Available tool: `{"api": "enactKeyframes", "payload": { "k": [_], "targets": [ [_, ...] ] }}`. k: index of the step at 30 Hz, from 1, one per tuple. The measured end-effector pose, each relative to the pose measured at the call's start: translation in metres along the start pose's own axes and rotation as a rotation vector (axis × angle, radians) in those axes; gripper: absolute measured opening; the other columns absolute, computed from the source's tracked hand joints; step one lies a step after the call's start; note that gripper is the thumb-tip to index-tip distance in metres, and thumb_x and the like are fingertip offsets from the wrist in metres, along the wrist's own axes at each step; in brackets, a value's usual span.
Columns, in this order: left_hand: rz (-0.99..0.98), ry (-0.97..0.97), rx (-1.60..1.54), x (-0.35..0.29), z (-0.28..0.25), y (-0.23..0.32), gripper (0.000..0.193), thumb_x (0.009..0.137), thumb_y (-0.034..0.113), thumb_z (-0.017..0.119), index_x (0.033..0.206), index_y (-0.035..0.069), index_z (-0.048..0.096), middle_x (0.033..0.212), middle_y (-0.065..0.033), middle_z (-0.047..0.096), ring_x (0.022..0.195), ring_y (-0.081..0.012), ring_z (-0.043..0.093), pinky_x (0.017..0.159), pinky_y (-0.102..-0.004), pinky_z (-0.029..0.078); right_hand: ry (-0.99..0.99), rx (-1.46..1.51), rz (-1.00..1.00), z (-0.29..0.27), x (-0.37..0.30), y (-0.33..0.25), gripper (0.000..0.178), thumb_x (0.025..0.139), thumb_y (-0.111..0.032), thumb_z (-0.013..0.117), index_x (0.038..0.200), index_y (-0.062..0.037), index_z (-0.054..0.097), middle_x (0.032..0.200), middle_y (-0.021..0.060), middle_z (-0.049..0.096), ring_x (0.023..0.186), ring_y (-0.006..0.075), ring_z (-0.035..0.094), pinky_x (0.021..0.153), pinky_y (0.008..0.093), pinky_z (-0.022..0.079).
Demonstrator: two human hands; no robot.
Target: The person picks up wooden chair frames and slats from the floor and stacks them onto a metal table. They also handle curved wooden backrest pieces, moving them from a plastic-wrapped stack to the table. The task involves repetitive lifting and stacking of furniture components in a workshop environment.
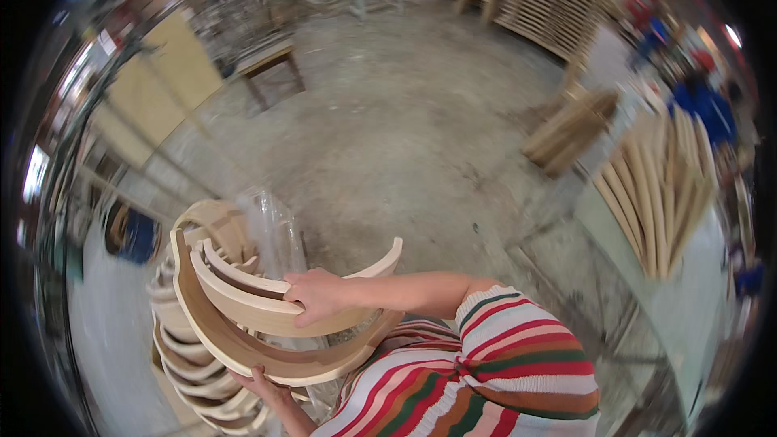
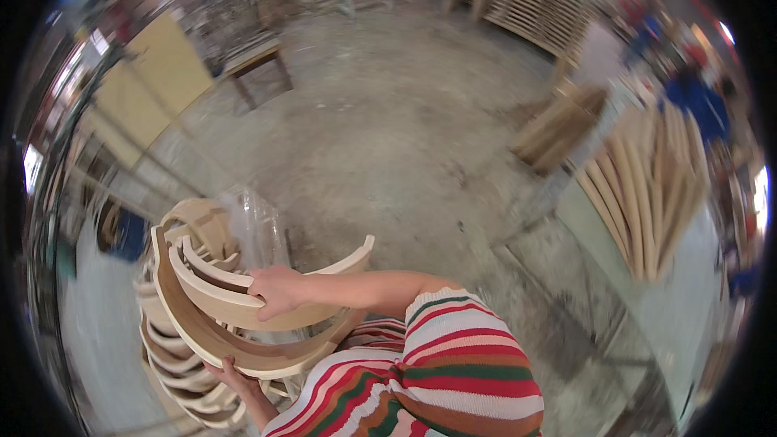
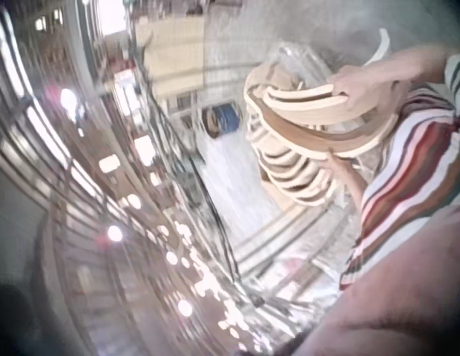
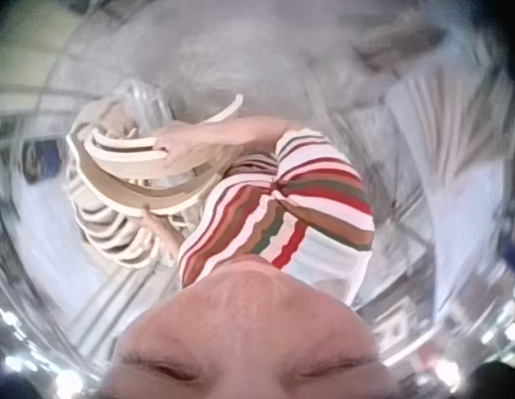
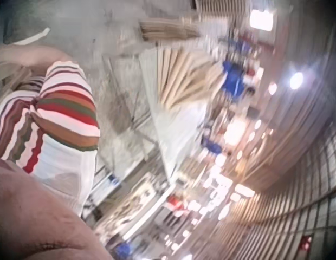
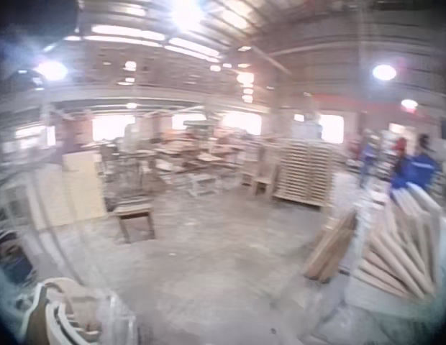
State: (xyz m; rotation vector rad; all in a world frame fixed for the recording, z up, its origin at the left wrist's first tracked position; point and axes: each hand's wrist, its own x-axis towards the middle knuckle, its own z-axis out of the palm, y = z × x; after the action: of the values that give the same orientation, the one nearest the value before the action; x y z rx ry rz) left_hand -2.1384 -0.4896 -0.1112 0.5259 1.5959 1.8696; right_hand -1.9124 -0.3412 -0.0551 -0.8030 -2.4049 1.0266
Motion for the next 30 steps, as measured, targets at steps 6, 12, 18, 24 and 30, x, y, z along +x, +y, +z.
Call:
{"api": "enactKeyframes", "payload": {
  "k": [6,12,18,24,30],
  "targets": [
    [-0.126,-0.367,0.054,0.009,-0.013,0.048,0.073,0.064,-0.001,0.044,0.134,0.006,0.024,0.128,-0.0159,0.035,0.111,-0.0292,0.042,0.092,-0.0388,0.04,0.275,-0.091,0.307,0.015,-0.086,-0.091,0.034,0.06,-0.035,0.061,0.073,-0.0048,0.061,0.084,0.0144,0.049,0.071,0.0315,0.054,0.062,0.0421,0.044],
    [-0.238,-0.743,-0.002,-0.049,-0.001,0.082,0.068,0.068,0.008,0.048,0.132,0.007,0.025,0.122,-0.0157,0.041,0.105,-0.0281,0.048,0.083,-0.0404,0.046,0.439,-0.098,0.517,0.01,-0.22,-0.194,0.034,0.063,-0.036,0.061,0.077,-0.0049,0.061,0.087,0.0152,0.049,0.073,0.0321,0.054,0.063,0.0416,0.043],
    [-0.401,-1.048,0.081,-0.158,0.026,0.039,0.073,0.064,0.006,0.048,0.132,0.008,0.023,0.121,-0.0175,0.038,0.107,-0.0301,0.046,0.085,-0.0432,0.045,0.376,-0.229,0.774,0.0,-0.442,-0.298,0.035,0.064,-0.036,0.06,0.081,-0.0055,0.061,0.089,0.0142,0.049,0.076,0.0317,0.053,0.063,0.0413,0.043],
    [-0.436,-1.116,0.045,-0.267,0.033,-0.006,0.074,0.064,0.009,0.051,0.132,0.005,0.022,0.118,-0.0185,0.039,0.103,-0.0311,0.048,0.081,-0.0438,0.046,0.013,-0.487,0.951,-0.043,-0.631,-0.389,0.033,0.065,-0.031,0.063,0.089,-0.0085,0.063,0.097,0.0115,0.048,0.089,0.0261,0.052,0.072,0.0407,0.04],
    [-0.5,-0.953,0.194,-0.406,0.014,-0.027,0.076,0.064,0.013,0.053,0.133,0.008,0.023,0.119,-0.0165,0.04,0.103,-0.0315,0.048,0.082,-0.0442,0.047,-0.207,-0.621,1.006,-0.081,-0.818,-0.397,0.026,0.065,-0.022,0.066,0.089,-0.0104,0.063,0.1,0.0062,0.048,0.1,0.019,0.047,0.08,0.041,0.036]
  ]
}}
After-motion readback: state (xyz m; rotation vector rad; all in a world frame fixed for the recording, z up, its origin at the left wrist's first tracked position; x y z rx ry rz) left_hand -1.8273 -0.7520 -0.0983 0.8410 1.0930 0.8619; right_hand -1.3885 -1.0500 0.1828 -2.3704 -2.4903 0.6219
